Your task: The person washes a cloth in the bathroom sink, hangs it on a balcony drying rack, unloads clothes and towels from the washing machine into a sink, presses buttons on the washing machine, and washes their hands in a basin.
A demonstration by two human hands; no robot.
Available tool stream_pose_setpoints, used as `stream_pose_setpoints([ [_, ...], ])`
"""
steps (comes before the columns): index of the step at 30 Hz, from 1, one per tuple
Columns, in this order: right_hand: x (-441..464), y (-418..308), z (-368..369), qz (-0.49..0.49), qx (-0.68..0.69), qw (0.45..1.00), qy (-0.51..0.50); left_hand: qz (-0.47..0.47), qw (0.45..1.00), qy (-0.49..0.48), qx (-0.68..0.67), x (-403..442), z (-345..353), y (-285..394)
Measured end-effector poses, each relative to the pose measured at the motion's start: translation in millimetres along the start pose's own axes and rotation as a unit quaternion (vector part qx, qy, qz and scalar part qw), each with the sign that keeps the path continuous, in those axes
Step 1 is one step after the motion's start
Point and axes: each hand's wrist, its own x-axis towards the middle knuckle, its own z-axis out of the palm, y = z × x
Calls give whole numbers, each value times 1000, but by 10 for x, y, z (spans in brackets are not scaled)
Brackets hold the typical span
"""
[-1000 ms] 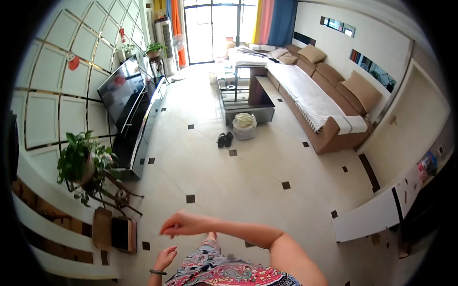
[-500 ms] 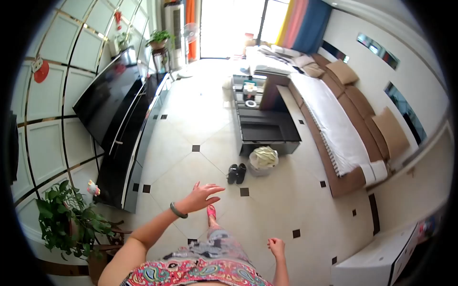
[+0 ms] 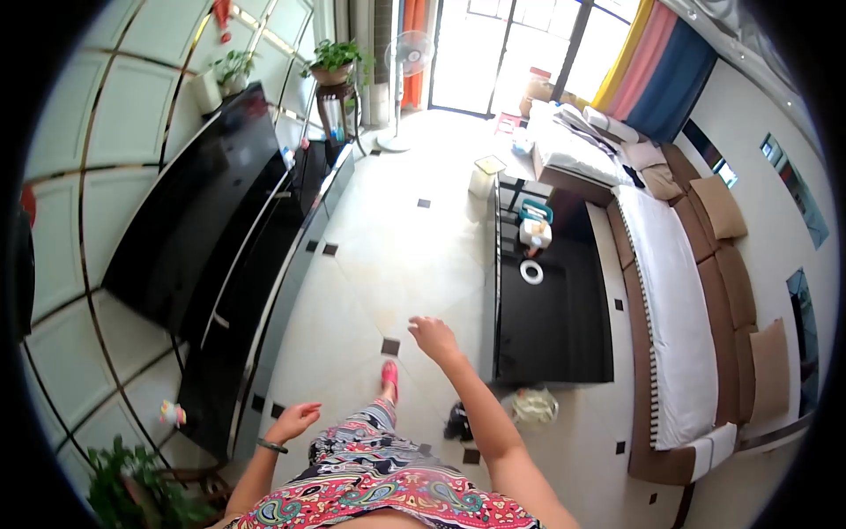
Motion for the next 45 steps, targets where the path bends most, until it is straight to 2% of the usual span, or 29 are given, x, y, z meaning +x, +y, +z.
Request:
stream_pose_setpoints([
  [2, 585, 602, 30, 41, -1, 999, 4, 17, 998, -12, -51, 951, -345, 254],
  [4, 891, 1463, 83, 105, -54, 993, -5, 11, 1000, -15, -10, 2085, -684, 866],
  [6, 976, 1935, -186, 171, -41, 984, -7, 153, 978, 22, 143, 3229, -917, 1510],
  [7, 1027, 2218, -249, 208, -57, 976, -28, 190, 970, 10, 149, 3739, -1054, 1962],
  [8, 986, 2566, -291, 210, -55, 976, 21, 231, 960, 0, 158, 4267, -1122, 2527],
  [9, 957, 2718, -391, 290, -24, 956, 46, 254, 955, -22, 152, 4684, -1188, 3045],
  [10, 937, 3024, -398, 297, -72, 948, 84, 279, 948, -45, 146, 5115, -1237, 3551],
  [11, 962, 3333, -456, 401, -27, 914, 46, 315, 933, -49, 169, 5555, -1249, 3987],
  [13, 1385, 3627, -696, 544, 80, 832, 79, 357, 913, -53, 191, 6318, -1342, 4635],
  [16, 2819, 4351, -1050, 543, 121, 821, 128, 421, 887, -59, 180, 7416, -1551, 5269],
  [17, 3442, 4756, -1079, 517, 84, 844, 119, 388, 904, -66, 166, 7831, -1657, 5359],
  [18, 4130, 5158, -1096, 392, -51, 913, 99, 351, 920, -80, 157, 8206, -1771, 5378],
  [19, 4993, 5268, -1253, 276, -55, 952, 122, 336, 932, -77, 114, 8575, -1907, 5366],
  [20, 5886, 5207, -1417, 219, -52, 964, 144, 330, 933, -84, 119, 8802, -2099, 5383],
  [21, 6814, 5118, -1623, 242, -56, 967, 65, 299, 948, -77, 82, 9053, -2305, 5427],
  [22, 7649, 5086, -1709, 168, -31, 980, 106, 271, 959, -64, 44, 9340, -2500, 5459],
  [24, 9294, 4932, -1907, 80, -34, 991, 101, 192, 980, -38, -23, 9942, -2848, 5359],
  [25, 10011, 4890, -1931, 61, -22, 992, 112, 194, 980, -34, -26, 10269, -2975, 5274],
  [27, 11203, 4820, -2084, 28, 39, 993, 111, 70, 994, 4, -88, 11037, -3233, 5242],
  [28, 11675, 4867, -2101, 21, 29, 992, 123, 73, 994, 5, -85, 11457, -3370, 5380],
  [31, 12595, 5328, -2168, 45, 29, 990, 131, 121, 988, -18, -89, 12739, -3734, 5937],
  [32, 12807, 5621, -2188, 61, 16, 988, 139, 131, 987, -25, -87, 13250, -3858, 6254],
  [34, 13030, 6298, -2180, 90, 3, 986, 143, 224, 974, -11, 26, 14206, -4011, 6997],
  [36, 12995, 6919, -2278, 164, -8, 975, 149, 291, 955, -45, 24, 14998, -4120, 7912],
  [37, 12965, 7261, -2320, 202, -1, 958, 202, 335, 940, -63, 17, 15347, -4172, 8371],
  [40, 12932, 8112, -2750, 383, -29, 893, 234, 446, 890, -96, -18, 16379, -4273, 9557],
  [42, 13142, 8768, -3024, 471, -74, 838, 264, 501, 862, -70, -20, 17132, -4311, 10099],
  [43, 13534, 9021, -3216, 469, -78, 839, 266, 547, 835, -44, -23, 17491, -4344, 10337],
  [45, 14287, 9534, -3649, 461, -143, 818, 313, 547, 835, -29, -50, 18094, -4447, 10763],
])
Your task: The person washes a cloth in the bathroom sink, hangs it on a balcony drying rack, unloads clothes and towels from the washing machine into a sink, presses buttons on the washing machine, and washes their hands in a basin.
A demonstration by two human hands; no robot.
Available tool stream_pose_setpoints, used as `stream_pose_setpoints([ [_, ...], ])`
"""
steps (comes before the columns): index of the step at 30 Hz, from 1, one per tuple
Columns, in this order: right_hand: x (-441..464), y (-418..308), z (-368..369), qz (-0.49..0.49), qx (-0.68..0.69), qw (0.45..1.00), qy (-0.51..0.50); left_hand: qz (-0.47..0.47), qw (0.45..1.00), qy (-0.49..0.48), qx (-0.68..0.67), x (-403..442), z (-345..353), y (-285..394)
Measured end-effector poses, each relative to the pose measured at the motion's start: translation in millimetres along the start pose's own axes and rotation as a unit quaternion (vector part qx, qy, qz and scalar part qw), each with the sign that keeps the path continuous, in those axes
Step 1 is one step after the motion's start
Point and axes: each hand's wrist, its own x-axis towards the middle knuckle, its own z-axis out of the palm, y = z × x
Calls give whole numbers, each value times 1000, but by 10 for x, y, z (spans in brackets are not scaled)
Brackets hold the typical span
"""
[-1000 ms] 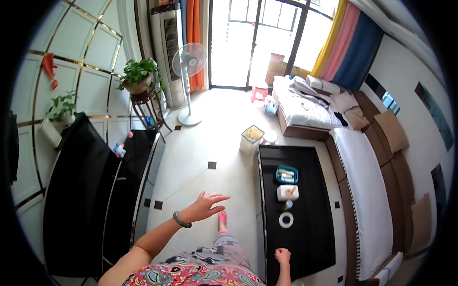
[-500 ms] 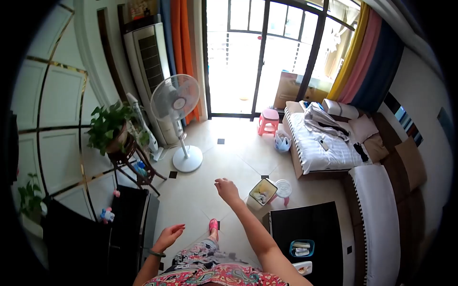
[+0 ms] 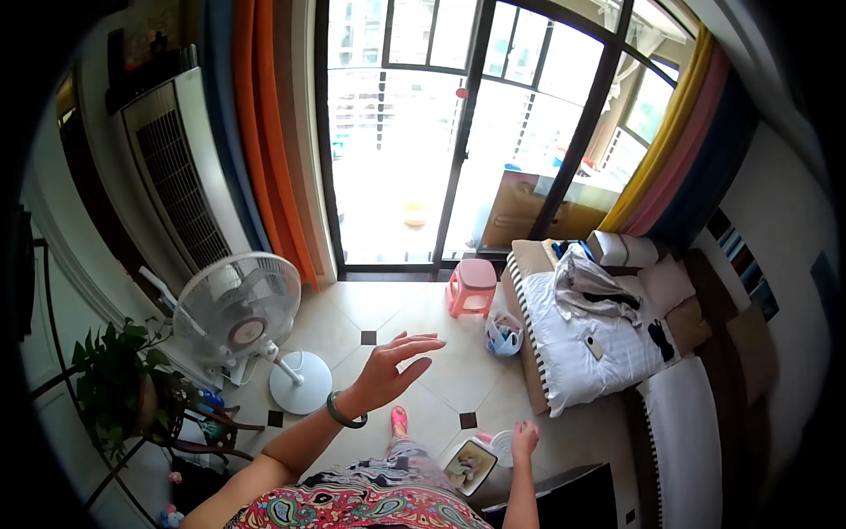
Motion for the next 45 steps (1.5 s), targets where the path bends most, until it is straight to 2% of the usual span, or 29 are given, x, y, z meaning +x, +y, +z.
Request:
stream_pose_setpoints([
  [2, 1135, -794, 501, -16, 62, 998, 16, 4, 999, 38, -22, 683, -197, -356],
  [3, 1550, -1550, 519, -68, 87, 993, 34, -4, 999, 44, -11, 973, -287, -563],
  [4, 2076, -2040, 884, -111, 125, 985, 43, 1, 998, 57, -4, 1250, -403, -758],
  [6, 2786, -3297, 1328, -221, 131, 965, 44, 6, 996, 92, 11, 1741, -692, -1052],
  [7, 3003, -4093, 1315, -237, 131, 962, 35, 10, 995, 95, 9, 1991, -836, -1228],
  [9, 3617, -5183, 1722, -286, 182, 941, 15, 8, 988, 148, 36, 2431, -1108, -1612],
  [11, 4162, -6124, 1953, -300, 205, 931, 11, 3, 984, 170, 58, 2823, -1338, -2093],
  [14, 4959, -7109, 1966, -283, 250, 926, 22, 25, 981, 172, 83, 3357, -1694, -2858],
  [19, 6728, -7766, 2422, -290, 288, 896, 177, 36, 973, 195, 117, 4369, -2256, -4156],
  [21, 7301, -7984, 2442, -224, 243, 925, 185, 32, 972, 207, 110, 4828, -2435, -4482],
  [25, 8547, -8450, 2498, -203, 244, 900, 298, 60, 973, 180, 133, 5598, -2874, -5037],
  [27, 9132, -8753, 2523, -173, 229, 894, 344, 90, 962, 170, 194, 5942, -3127, -5395],
  [30, 9860, -9196, 2630, -157, 303, 860, 379, 74, 947, 200, 239, 6412, -3450, -5897],
  [33, 10018, -9427, 2610, -149, 362, 830, 396, 45, 945, 220, 239, 6776, -3707, -6217],
  [35, 10070, -9485, 2644, -117, 326, 823, 450, 30, 932, 234, 275, 6992, -3870, -6380],
  [36, 10116, -9502, 2676, -140, 281, 808, 498, 34, 928, 238, 283, 7102, -3973, -6457],
  [37, 10133, -9531, 2724, -147, 321, 788, 504, 37, 922, 237, 305, 7222, -4063, -6499],
  [40, 10263, -9441, 2746, -213, 156, 775, 575, 46, 914, 251, 317, 7515, -4254, -6650],
  [41, 10337, -9333, 2740, -212, 147, 780, 571, 59, 917, 247, 308, 7624, -4300, -6627],
  [43, 10496, -9164, 2762, -304, -15, 714, 631, 95, 916, 258, 293, 7774, -4378, -6713],
  [45, 10452, -9187, 2695, -311, -31, 708, 634, 96, 921, 244, 289, 7843, -4463, -6733],
])
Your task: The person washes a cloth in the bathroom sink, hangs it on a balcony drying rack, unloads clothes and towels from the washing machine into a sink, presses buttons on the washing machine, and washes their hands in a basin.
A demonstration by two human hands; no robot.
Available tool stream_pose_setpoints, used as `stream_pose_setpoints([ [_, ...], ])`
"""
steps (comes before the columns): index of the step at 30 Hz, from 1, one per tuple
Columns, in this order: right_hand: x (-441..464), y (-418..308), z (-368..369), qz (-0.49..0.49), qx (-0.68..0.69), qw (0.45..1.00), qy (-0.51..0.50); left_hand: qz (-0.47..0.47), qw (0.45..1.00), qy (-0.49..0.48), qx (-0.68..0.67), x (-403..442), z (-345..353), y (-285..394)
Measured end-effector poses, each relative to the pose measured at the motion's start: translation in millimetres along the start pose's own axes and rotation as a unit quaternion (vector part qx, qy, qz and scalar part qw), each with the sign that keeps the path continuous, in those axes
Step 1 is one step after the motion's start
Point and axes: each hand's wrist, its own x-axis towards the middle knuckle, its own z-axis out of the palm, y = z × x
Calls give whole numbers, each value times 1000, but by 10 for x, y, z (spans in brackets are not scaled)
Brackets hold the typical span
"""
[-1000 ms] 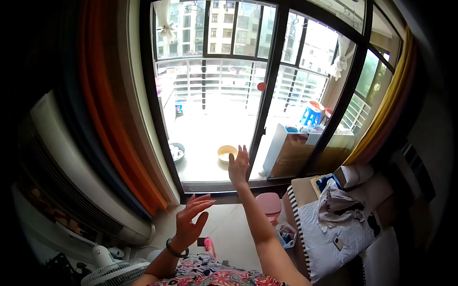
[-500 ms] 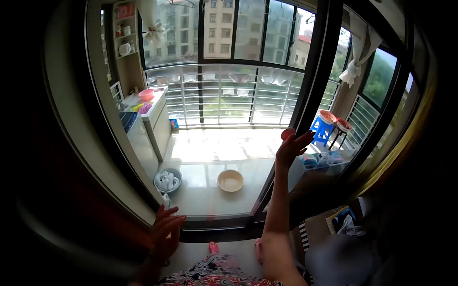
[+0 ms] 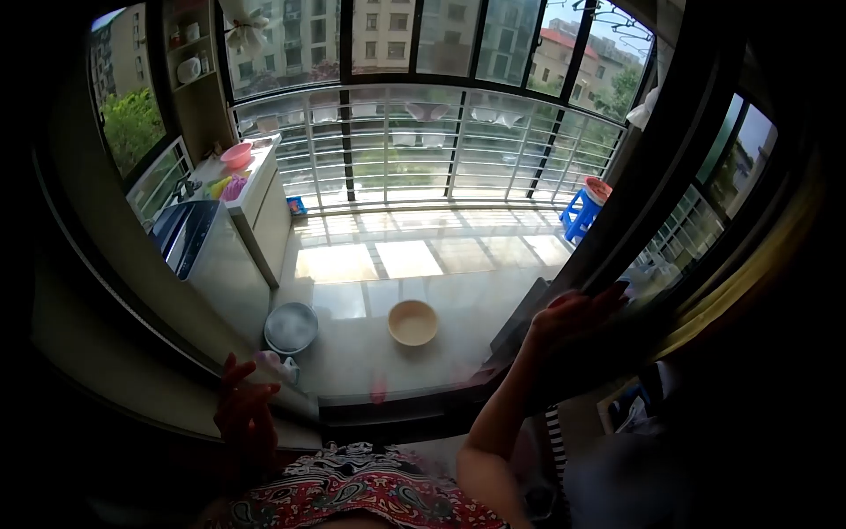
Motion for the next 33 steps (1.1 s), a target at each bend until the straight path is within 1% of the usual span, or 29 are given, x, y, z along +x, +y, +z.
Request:
stream_pose_setpoints([
  [2, 26, -1, -50, 127, -19, 987, -92, 52, 998, -20, 3, 63, -25, -113],
  [4, 108, 55, -69, 142, -11, 987, -79, 68, 997, -16, -11, 76, -33, -215],
  [6, 145, 204, -87, 122, -83, 982, -119, 112, 994, -2, -15, 51, -76, -295],
  [7, 161, 276, -64, 129, -56, 986, -93, 110, 994, -10, -14, 17, -123, -327],
  [8, 63, 465, 18, 176, -114, 970, -125, 109, 994, -7, -12, 7, -134, -361],
  [10, 228, 485, -61, 157, -151, 964, -152, 133, 990, 32, -28, -20, -145, -419],
  [11, 177, 593, -37, 104, -216, 959, -149, 131, 991, 34, -24, -35, -159, -444],
  [12, 222, 685, -49, 70, -282, 937, -195, 130, 991, 33, -20, -42, -173, -461],
  [14, 334, 666, -126, -17, -384, 911, -147, 126, 991, 34, -13, -73, -209, -472],
  [15, 245, 869, -37, -46, -456, 872, -170, 126, 991, 36, -5, -85, -213, -462],
  [17, 90, 1251, 129, -115, -587, 775, -203, 123, 991, 55, -2, -126, -207, -451],
  [18, 134, 1363, 201, 25, -334, 930, -151, 119, 991, 56, 1, -148, -180, -440],
  [19, -50, 1671, 376, -2, -401, 904, -149, 95, 993, 72, 0, -169, -146, -430],
  [21, -282, 2258, 541, -33, -464, 873, -144, 56, 993, 102, 0, -218, -71, -393],
  [23, -291, 2630, 615, -105, -610, 784, -58, 52, 993, 105, -6, -226, -10, -368],
  [24, -281, 2623, 725, -141, -667, 732, -14, 50, 993, 106, -13, -217, -61, -376],
  [25, -265, 2612, 828, -169, -718, 674, 36, 43, 995, 88, -13, -259, -50, -390],
  [26, -304, 2483, 917, -176, -697, 692, 63, 36, 997, 62, 1, -220, -56, -345],
  [27, -368, 2244, 978, -180, -644, 741, 63, 28, 998, 54, -18, -182, -55, -309],
  [28, -432, 1907, 952, -143, -433, 890, -3, 20, 998, 46, -36, -131, -69, -270],
  [29, -524, 1484, 817, -65, -139, 985, -76, 23, 998, 34, -37, -78, -99, -244],
  [30, -656, 1047, 631, 19, 41, 992, -119, 27, 999, 19, -43, -48, -118, -243],
  [32, -965, 329, 231, 113, 172, 959, -197, 31, 996, 46, -69, -157, 56, -290],
  [33, -1101, 28, 18, 148, 207, 938, -235, 26, 997, 24, -71, -135, 18, -299],
])
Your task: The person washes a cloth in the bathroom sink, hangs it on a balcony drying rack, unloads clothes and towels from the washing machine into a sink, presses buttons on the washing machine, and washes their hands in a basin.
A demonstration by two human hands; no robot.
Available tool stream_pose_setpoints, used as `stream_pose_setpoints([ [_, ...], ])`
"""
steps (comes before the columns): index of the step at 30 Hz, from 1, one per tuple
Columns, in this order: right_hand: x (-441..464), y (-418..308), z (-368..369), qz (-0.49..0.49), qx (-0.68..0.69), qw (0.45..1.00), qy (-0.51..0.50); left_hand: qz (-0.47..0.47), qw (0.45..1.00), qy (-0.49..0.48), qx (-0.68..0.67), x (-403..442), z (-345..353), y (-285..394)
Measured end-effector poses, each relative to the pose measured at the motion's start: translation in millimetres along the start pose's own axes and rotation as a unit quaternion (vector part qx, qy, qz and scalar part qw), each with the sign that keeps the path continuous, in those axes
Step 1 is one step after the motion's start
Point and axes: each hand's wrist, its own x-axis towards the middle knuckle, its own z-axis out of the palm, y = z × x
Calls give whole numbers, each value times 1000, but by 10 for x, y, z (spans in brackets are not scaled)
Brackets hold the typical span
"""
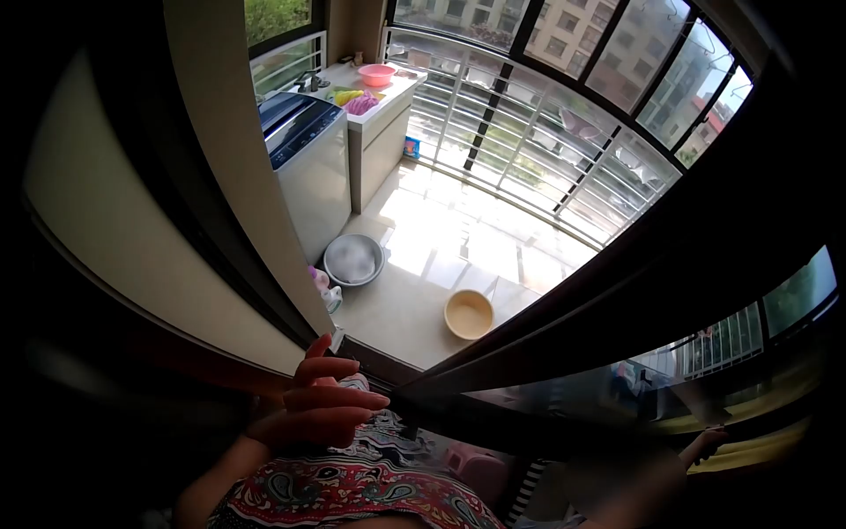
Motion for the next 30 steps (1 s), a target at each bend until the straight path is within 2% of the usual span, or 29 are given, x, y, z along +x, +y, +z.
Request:
stream_pose_setpoints([
  [1, -269, -204, -1, 22, 21, 999, -36, -5, 1000, -24, -6, 42, -29, 2],
  [2, -504, -371, -28, 43, 41, 996, -71, -40, 995, -88, -10, 106, -72, 19],
  [3, -724, -506, -36, 67, 52, 990, -110, -20, 993, -111, -29, 135, -38, -74],
  [7, -1381, -895, 4, 153, 55, 963, -215, 62, 981, -54, -177, 382, 338, -626],
  [9, -1610, -1003, 54, 193, 43, 948, -249, 96, 956, -5, -277, 499, 673, -874],
  [12, -1827, -1177, 226, 245, 11, 926, -286, 109, 906, 4, -409, 730, 1077, -1259],
  [15, -1907, -1313, 588, 285, -22, 905, -316, 122, 872, -15, -474, 928, 1365, -1815],
  [18, -1882, -1457, 1204, 314, -37, 877, -361, 106, 867, -42, -484, 1164, 1500, -2499],
  [21, -1798, -1618, 1963, 323, -31, 842, -431, 89, 887, -54, -449, 1438, 1462, -3275],
  [25, -1719, -1853, 2980, 312, -2, 791, -526, 65, 914, -32, -398, 1744, 1338, -4195],
  [30, -1723, -1892, 3953, 290, 10, 713, -639, 12, 928, 6, -372, 1947, 1328, -4943],
])
